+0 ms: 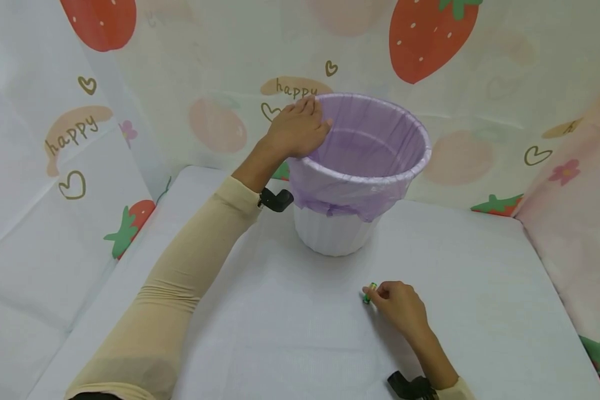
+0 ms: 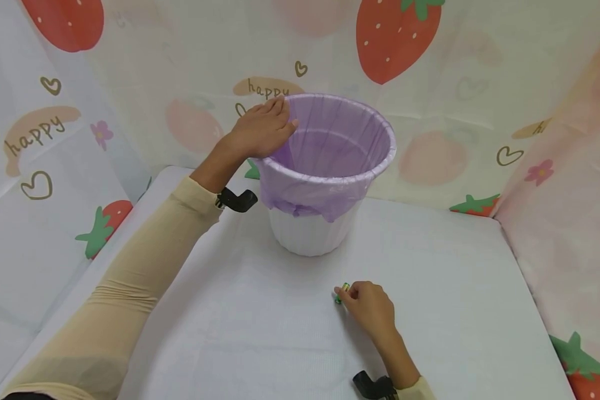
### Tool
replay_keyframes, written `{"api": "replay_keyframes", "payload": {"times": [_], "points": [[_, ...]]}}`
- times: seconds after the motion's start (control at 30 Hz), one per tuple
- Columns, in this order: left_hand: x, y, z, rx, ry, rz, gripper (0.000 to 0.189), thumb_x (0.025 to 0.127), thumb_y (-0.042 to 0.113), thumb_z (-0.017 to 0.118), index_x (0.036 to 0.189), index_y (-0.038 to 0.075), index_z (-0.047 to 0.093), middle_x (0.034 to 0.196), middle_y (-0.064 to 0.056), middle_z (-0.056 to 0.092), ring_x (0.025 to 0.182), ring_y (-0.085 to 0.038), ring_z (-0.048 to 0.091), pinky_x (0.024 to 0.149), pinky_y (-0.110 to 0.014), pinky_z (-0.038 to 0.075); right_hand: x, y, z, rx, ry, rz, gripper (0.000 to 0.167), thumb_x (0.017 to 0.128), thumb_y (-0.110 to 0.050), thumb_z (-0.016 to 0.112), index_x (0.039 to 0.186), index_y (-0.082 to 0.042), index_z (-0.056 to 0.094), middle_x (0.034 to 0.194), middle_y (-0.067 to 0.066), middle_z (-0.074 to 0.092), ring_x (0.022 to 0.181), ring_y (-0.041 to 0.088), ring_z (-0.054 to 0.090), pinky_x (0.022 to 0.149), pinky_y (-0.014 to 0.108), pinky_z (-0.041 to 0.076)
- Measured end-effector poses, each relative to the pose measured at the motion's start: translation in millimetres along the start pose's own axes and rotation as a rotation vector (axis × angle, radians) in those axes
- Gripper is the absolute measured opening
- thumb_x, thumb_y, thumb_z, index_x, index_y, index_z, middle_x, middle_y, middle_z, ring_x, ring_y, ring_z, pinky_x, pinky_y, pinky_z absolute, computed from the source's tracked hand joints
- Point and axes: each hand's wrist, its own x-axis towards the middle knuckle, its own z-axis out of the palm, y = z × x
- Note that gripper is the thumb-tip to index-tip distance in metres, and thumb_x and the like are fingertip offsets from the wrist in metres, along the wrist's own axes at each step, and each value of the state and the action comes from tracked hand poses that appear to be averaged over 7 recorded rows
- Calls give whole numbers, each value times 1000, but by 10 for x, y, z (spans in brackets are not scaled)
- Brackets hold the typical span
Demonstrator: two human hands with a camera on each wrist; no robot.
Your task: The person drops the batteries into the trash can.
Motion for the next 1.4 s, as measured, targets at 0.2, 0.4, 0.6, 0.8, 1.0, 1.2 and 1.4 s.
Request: {"api": "replay_keyframes", "payload": {"times": [0.2,0.4,0.6,0.8,1.0,1.2,1.4], "points": [[-6,5,-2,0,1,1,70,109,45,5,159,-3,-4,168,-17,-7,156,-29,-7,127,-42,-2,-15,-13,55,-69,-8,-24,32,90,-35,77,72,-13,63,63,-3,55,55,13,46,45,26,36],[18,2,5,6,1,2,70,109,45,6,159,-3,-4,168,-17,-8,156,-29,-8,127,-43,-2,-29,-31,76,-95,-12,-16,29,90,-31,77,72,-13,63,63,-3,56,55,14,47,45,26,38],[12,8,3,6,1,3,70,109,45,6,159,-4,-4,168,-17,-8,156,-29,-7,127,-43,-2,-29,-35,76,-111,-8,-17,23,88,-27,78,74,-13,65,65,-3,57,57,14,49,46,27,39],[-2,15,-13,7,7,3,70,110,44,7,159,-4,-4,168,-18,-6,156,-30,-6,127,-43,-1,-27,-31,76,-129,0,-40,18,85,-25,80,79,-12,69,70,-3,64,60,13,52,48,28,43],[-19,15,-25,12,0,-1,70,109,45,6,159,-4,-5,168,-18,-8,156,-30,-7,127,-43,-2,-33,-26,72,-135,-6,-64,16,85,-23,78,80,-11,69,71,-3,64,61,12,53,50,28,44],[-24,16,-27,5,4,-1,70,110,44,7,159,-4,-4,168,-18,-7,156,-31,-6,127,-44,-1,-40,-20,61,-88,-1,-72,12,84,-19,77,81,-10,71,71,-3,65,61,12,54,51,28,46],[-22,20,-30,7,2,6,70,110,43,7,159,-4,-4,168,-18,-7,156,-31,-6,127,-44,-1,-35,-17,46,-9,22,-77,11,83,-15,80,80,-8,72,70,-3,66,60,11,56,50,26,47]]}}
